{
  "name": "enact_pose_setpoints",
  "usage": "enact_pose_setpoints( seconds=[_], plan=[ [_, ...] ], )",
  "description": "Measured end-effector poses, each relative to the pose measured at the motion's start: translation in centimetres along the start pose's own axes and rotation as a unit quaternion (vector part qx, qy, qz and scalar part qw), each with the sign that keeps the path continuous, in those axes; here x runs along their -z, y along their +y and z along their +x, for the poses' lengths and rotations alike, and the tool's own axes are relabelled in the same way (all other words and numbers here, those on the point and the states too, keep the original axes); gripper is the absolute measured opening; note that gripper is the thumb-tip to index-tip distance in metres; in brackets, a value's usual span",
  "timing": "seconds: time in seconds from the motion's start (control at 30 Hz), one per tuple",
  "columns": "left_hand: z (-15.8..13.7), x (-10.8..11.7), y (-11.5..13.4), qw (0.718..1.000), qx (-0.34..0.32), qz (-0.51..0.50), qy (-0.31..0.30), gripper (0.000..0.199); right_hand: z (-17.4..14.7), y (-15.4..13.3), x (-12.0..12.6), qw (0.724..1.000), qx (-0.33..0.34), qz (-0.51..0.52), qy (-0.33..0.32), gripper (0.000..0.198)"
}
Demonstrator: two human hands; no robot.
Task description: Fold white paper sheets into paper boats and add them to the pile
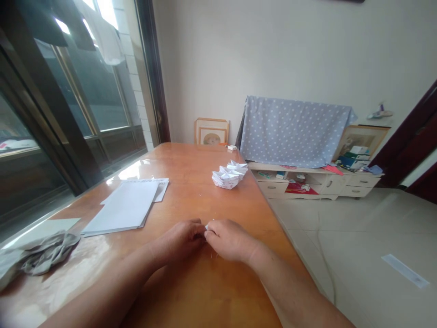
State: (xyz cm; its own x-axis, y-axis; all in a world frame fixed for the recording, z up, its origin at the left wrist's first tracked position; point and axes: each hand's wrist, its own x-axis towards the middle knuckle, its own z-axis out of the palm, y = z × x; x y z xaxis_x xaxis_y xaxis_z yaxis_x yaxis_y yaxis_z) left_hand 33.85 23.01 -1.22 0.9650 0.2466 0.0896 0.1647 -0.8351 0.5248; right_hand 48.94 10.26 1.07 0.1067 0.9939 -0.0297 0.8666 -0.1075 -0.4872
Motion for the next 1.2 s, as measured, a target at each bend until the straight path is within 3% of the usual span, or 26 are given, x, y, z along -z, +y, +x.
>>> enact_pose_setpoints(
  seconds=[0.23,0.9,1.03,1.2],
  plan=[
    [0.0,-0.3,-0.4,1.0,-0.002,-0.017,0.013,0.023,1.2,1.5,-1.8,1.0,-0.016,0.017,-0.007,0.022],
    [0.0,0.2,0.1,0.999,0.029,-0.013,-0.008,0.018,-0.4,5.1,1.6,0.984,-0.15,0.018,-0.099,0.02],
    [0.0,-0.1,0.0,0.999,0.033,-0.013,-0.003,0.018,-0.6,6.9,2.1,0.987,-0.145,0.014,-0.074,0.022],
    [0.1,0.0,-0.1,0.999,0.031,-0.015,-0.003,0.019,-0.2,6.9,1.6,0.989,-0.118,0.061,0.064,0.024]
  ],
)
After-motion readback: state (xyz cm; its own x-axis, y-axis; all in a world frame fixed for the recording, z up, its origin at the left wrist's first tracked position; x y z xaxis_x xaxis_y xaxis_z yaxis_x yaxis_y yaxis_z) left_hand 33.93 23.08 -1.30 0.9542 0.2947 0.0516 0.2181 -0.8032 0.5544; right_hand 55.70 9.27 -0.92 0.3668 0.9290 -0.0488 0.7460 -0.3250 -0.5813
